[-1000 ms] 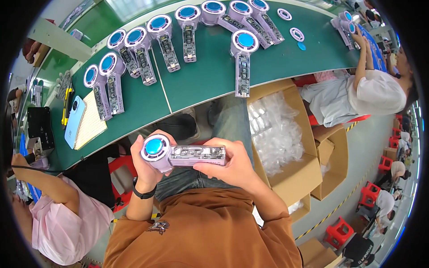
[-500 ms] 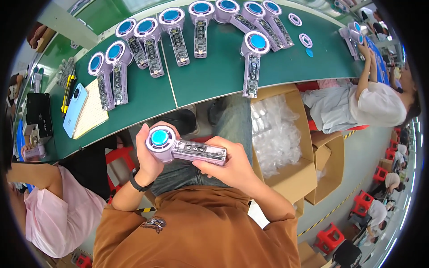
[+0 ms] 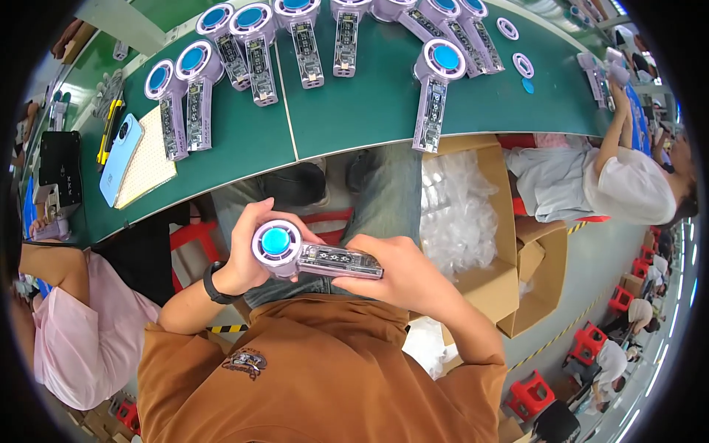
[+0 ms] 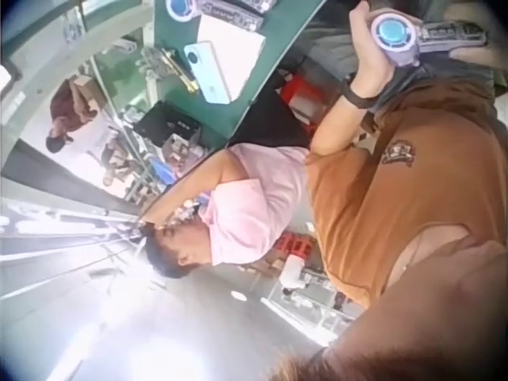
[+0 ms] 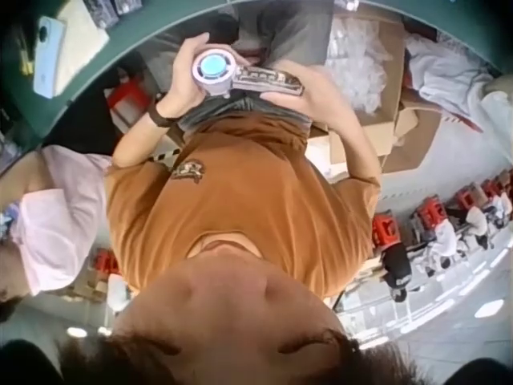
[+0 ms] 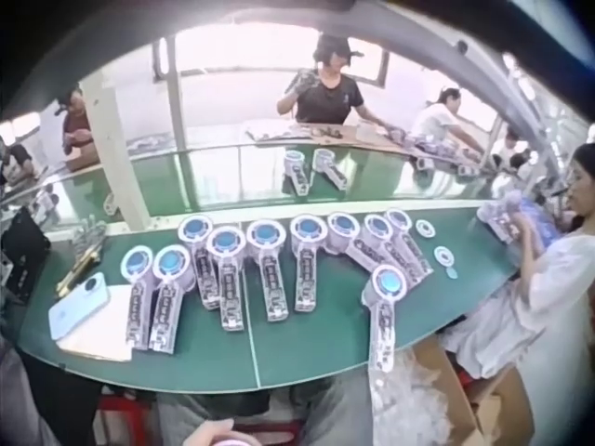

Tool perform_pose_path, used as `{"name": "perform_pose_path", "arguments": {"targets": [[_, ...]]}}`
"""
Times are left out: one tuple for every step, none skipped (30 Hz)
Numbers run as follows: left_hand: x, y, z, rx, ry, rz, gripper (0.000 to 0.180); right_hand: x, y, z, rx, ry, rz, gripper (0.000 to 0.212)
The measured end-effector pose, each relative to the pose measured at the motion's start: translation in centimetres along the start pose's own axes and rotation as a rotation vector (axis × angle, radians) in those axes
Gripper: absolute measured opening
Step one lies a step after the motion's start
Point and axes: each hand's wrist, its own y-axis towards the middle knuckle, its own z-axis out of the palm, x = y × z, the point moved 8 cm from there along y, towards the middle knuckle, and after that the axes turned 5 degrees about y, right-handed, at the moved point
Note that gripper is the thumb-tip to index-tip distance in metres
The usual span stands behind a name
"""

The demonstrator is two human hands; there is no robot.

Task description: Assembling and inspecting handheld light-up fans or electronic wands on a production line.

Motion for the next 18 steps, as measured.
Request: {"name": "perform_pose_path", "arguments": {"targets": [[0.4,-0.2,-0.2,-0.022,-0.032,-0.019,0.074,-0.2,0.0,0.3,0.036,0.014,0.014,0.03],[0.6,-0.2,-0.3,0.011,-0.015,-0.012,0.072,-0.3,-0.1,0.7,0.071,0.029,0.029,0.03],[0.9,-0.4,-0.2,0.011,-0.014,-0.02,0.072,-0.3,-0.2,0.7,0.069,0.035,0.034,0.03],[1.2,-0.7,-0.2,-0.018,-0.046,-0.031,0.072,-0.3,-0.3,0.8,0.091,0.06,0.053,0.03],[1.6,-0.9,-0.2,-0.048,-0.08,-0.04,0.071,-0.5,-0.4,1.0,0.114,0.083,0.072,0.029],[1.9,-1.1,-0.2,-0.031,-0.08,-0.049,0.07,-0.7,-0.5,1.1,0.114,0.087,0.076,0.029],[2.3,-1.0,-0.3,-0.056,-0.09,-0.051,0.07,-1.2,-0.6,1.4,0.124,0.095,0.089,0.029],[2.5,-0.8,-0.5,-0.081,-0.1,-0.051,0.07,-1.6,-0.6,1.6,0.135,0.101,0.1,0.03],[2.6,-0.6,-0.6,-0.048,-0.048,-0.072,0.072,-2.0,-0.8,1.7,0.137,0.104,0.102,0.03],[2.7,-0.3,-0.5,-0.02,-0.034,-0.089,0.072,-2.5,-1.1,1.8,0.134,0.127,0.117,0.03],[3.0,-0.2,-0.4,0.005,-0.021,-0.107,0.072,-2.8,-1.3,2.0,0.134,0.152,0.132,0.03],[3.2,-0.1,-0.5,0.008,-0.025,-0.139,0.073,-2.9,-1.5,1.8,0.139,0.155,0.133,0.03],[3.3,0.0,-0.3,0.003,-0.028,-0.141,0.073,-2.8,-1.7,1.5,0.133,0.188,0.124,0.03],[3.1,0.5,-0.2,-0.031,-0.02,-0.102,0.073,-2.8,-1.8,1.2,0.123,0.219,0.116,0.03],[2.9,0.7,-0.3,-0.065,-0.012,-0.062,0.073,-2.9,-1.9,1.2,0.124,0.219,0.117,0.03],[2.9,0.7,-0.1,-0.022,-0.031,-0.075,0.073,-3.0,-1.9,0.9,0.09,0.236,0.117,0.029],[2.9,0.7,0.0,-0.022,-0.032,-0.076,0.073,-3.1,-2.1,0.6,0.055,0.253,0.116,0.029],[2.8,0.6,0.1,-0.026,-0.016,-0.057,0.072,-3.1,-2.2,0.6,0.056,0.254,0.117,0.029]]}}
